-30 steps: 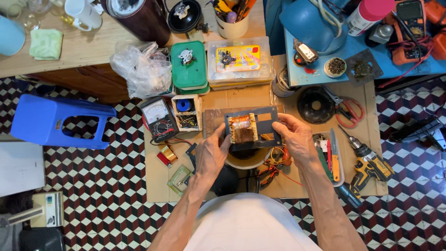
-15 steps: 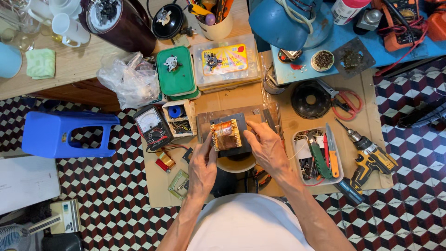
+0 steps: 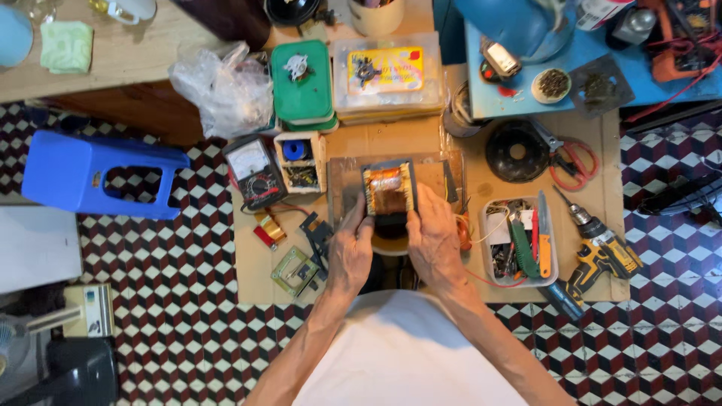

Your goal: The person retrieves dark laminated sheets from a bucket and repeatedly places them against a copper-wound transformer core, testing fit and alignment. They handle multiple sheets and the transformer core, moving them between the bucket and the workbench.

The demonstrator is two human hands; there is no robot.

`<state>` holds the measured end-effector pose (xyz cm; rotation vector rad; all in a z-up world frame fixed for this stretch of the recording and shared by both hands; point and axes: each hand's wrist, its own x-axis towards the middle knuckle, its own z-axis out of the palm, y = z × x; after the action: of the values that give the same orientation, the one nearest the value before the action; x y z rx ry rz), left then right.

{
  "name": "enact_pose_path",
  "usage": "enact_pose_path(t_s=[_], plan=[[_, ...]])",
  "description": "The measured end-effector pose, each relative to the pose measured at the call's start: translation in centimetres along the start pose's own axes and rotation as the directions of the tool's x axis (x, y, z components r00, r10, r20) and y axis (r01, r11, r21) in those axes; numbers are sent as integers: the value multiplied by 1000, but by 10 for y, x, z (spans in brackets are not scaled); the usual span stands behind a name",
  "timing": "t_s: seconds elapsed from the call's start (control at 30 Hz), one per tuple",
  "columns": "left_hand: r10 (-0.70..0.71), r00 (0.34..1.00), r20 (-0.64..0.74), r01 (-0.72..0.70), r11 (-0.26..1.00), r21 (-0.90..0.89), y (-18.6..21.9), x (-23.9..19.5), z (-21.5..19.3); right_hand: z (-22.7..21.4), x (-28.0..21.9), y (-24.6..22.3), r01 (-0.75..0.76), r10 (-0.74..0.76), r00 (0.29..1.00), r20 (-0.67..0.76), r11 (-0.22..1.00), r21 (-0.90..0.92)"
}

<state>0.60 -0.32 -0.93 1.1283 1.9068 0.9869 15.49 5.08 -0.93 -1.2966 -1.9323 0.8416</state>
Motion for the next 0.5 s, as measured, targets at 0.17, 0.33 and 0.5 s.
enact_pose_path(t_s=[0.17,0.33,0.5], plan=[[111,992,63,-107,992,-62,-34,11,-14,3,-9,12,-108,107,994,24,994,26],[-173,984,-46,158,958,-238,-90,-10,-55,-17,-35,5,-299,318,947,-43,924,240],[-241,970,-29,240,938,248,-176,-62,-50,-33,-95,7,-344,365,917,-163,928,144]])
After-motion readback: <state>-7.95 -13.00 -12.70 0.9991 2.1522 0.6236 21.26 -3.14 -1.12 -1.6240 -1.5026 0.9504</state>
